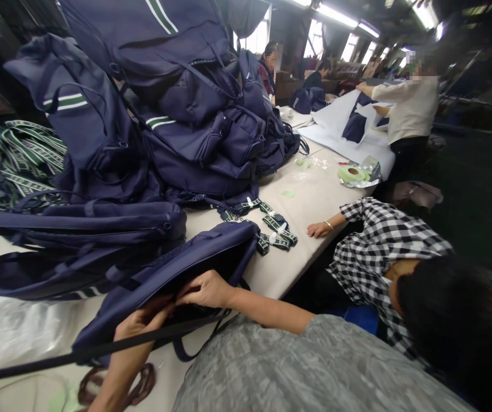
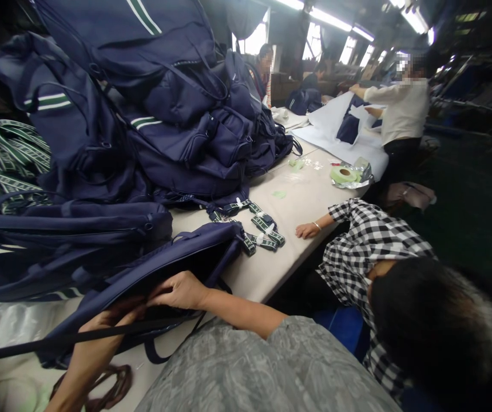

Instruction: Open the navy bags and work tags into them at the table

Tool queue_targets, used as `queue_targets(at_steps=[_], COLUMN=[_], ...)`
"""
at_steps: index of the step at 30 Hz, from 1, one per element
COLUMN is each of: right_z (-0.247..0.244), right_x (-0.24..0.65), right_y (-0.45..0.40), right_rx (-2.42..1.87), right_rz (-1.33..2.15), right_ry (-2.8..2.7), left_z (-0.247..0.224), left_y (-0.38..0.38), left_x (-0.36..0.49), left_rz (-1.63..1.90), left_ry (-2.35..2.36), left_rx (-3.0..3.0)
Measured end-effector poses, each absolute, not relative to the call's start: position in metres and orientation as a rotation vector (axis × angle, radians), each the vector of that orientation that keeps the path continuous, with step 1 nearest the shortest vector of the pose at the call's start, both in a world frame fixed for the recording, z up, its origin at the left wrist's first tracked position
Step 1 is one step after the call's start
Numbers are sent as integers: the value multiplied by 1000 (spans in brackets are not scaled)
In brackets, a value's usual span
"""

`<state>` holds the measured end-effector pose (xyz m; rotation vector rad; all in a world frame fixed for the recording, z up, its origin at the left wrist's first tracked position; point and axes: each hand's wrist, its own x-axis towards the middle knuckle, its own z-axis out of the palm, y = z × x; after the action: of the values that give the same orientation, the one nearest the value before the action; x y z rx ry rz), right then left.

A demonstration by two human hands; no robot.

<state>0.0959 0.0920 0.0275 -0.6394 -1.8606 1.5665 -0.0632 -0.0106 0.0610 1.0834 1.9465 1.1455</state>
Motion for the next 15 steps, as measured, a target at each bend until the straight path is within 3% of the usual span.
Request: queue_targets(at_steps=[15], right_z=[35], right_x=[97], right_y=[90], right_rx=[-509], right_rz=[1247], right_ry=[-2244], left_z=[55], left_y=[-18], left_x=[-64], left_rz=[1123], left_ry=[2003], left_rx=[1258])
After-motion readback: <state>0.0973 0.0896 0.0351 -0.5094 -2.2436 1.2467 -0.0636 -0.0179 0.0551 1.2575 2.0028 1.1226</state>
